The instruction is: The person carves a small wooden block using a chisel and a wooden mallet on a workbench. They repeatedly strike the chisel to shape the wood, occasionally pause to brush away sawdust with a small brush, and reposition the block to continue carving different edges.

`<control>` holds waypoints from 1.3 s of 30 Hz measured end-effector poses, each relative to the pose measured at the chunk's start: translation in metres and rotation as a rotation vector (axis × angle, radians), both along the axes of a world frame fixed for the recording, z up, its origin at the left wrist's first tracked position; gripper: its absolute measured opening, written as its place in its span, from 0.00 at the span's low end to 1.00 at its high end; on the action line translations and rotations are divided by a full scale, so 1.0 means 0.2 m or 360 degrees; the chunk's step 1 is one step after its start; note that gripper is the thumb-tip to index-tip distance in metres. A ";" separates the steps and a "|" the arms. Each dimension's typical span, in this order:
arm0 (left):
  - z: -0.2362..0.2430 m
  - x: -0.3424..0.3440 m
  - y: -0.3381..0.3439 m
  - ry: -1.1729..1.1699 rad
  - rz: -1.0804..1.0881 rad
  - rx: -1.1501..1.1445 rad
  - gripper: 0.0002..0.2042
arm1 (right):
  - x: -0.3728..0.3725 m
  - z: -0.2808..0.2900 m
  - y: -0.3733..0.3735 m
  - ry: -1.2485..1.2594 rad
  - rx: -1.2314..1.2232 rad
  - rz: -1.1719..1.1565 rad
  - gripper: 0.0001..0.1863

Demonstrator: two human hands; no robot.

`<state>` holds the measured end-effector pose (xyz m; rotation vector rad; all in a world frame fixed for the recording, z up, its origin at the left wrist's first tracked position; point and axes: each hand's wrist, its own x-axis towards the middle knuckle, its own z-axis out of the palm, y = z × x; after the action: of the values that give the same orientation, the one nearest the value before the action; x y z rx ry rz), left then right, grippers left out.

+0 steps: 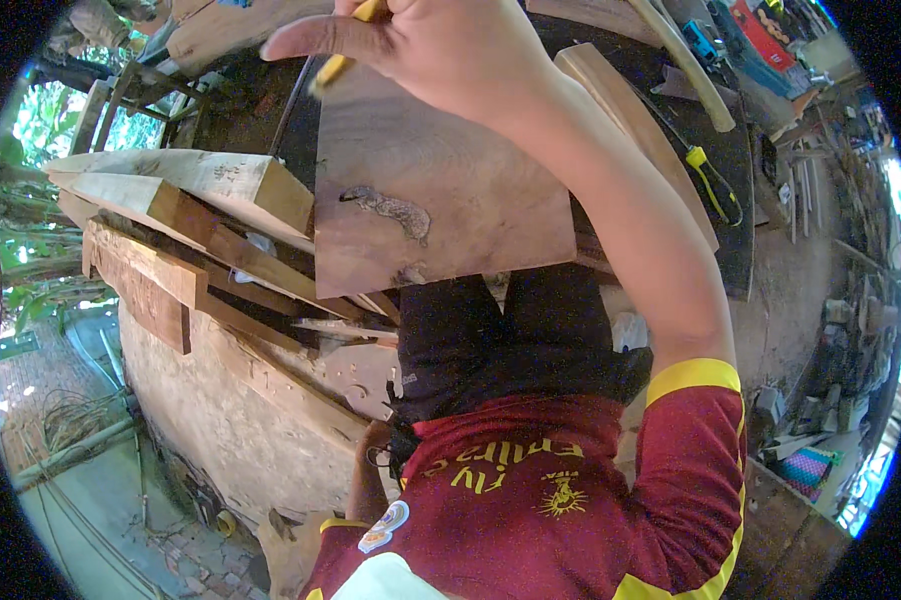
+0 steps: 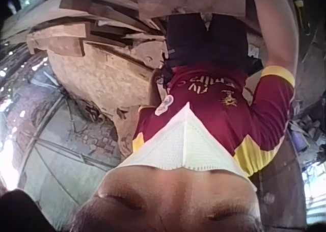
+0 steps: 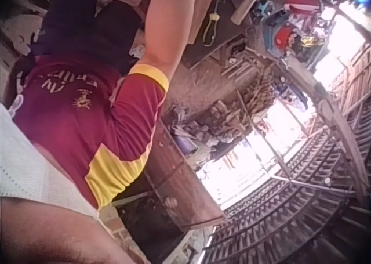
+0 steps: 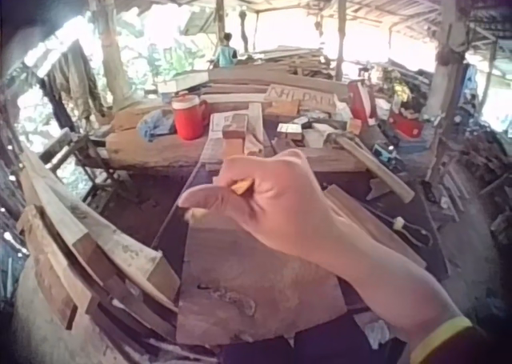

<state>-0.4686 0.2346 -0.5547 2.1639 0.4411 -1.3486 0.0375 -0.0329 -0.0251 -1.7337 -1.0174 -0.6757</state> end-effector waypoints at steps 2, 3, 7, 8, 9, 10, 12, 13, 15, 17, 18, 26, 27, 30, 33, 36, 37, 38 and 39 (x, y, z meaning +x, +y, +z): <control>-0.03 -0.01 -0.01 -0.0004 0.0018 0.0012 0.19 | -0.09 0.13 -0.06 0.0393 -0.0311 0.0336 0.17; -0.04 -0.03 -0.02 -0.0009 0.0017 0.0023 0.19 | -0.10 0.20 -0.09 0.0669 -0.0529 0.0488 0.17; -0.11 -0.05 0.01 -0.0051 -0.0032 0.0132 0.19 | -0.16 0.07 -0.12 0.0863 -0.0685 0.0194 0.18; -0.12 -0.03 0.02 -0.0071 -0.0054 0.0158 0.19 | -0.11 0.01 -0.13 0.0411 -0.0558 0.0005 0.17; -0.15 -0.06 0.02 -0.0097 -0.0073 0.0219 0.19 | -0.07 -0.01 -0.14 -0.0032 -0.0428 -0.0158 0.16; -0.13 -0.04 0.02 -0.0062 -0.0038 0.0155 0.19 | -0.06 0.02 -0.13 -0.0356 -0.0451 -0.0246 0.14; -0.09 0.00 0.04 -0.0040 -0.0007 0.0091 0.19 | -0.09 0.06 -0.16 -0.0145 -0.0342 -0.0244 0.13; -0.07 0.01 0.05 -0.0028 0.0000 0.0073 0.18 | -0.12 0.07 -0.18 -0.0027 -0.0282 -0.0237 0.13; -0.05 0.03 0.07 -0.0017 0.0018 0.0055 0.18 | -0.15 0.10 -0.23 0.0270 -0.0477 -0.0029 0.21; -0.02 0.04 0.08 -0.0005 0.0028 0.0039 0.18 | -0.17 0.12 -0.27 0.0547 -0.0762 0.0025 0.26; 0.00 0.04 0.08 -0.0001 0.0037 0.0037 0.18 | -0.15 0.10 -0.28 0.0709 -0.0795 0.0033 0.30; 0.04 0.08 0.09 0.0022 0.0049 0.0010 0.17 | -0.09 0.09 -0.31 -0.0051 -0.0432 -0.0526 0.21; 0.04 0.09 0.09 0.0018 0.0062 0.0006 0.16 | -0.11 0.11 -0.32 -0.0037 -0.0569 -0.0695 0.22; 0.04 0.10 0.10 0.0023 0.0076 0.0009 0.16 | -0.12 0.11 -0.34 0.0031 -0.0809 -0.0747 0.29; 0.05 0.11 0.11 0.0024 0.0093 0.0001 0.16 | -0.08 0.04 -0.31 0.0256 -0.0776 -0.0508 0.28; 0.05 0.15 0.11 0.0015 0.0105 -0.0007 0.15 | 0.00 -0.09 -0.26 0.0243 -0.0374 -0.0335 0.26; 0.04 0.17 0.11 0.0013 0.0112 -0.0013 0.15 | 0.02 -0.10 -0.25 0.0271 -0.0277 -0.0334 0.25; 0.05 0.16 0.11 0.0023 0.0121 -0.0016 0.15 | 0.03 -0.10 -0.25 0.0307 -0.0178 -0.0338 0.25; 0.04 0.18 0.11 0.0021 0.0126 -0.0024 0.15 | 0.04 -0.09 -0.27 0.0274 -0.0071 -0.0308 0.23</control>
<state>-0.4318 0.2561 -0.5468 2.1043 0.5147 -1.3194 0.0451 -0.0867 -0.0421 -1.9103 -0.7584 -0.6160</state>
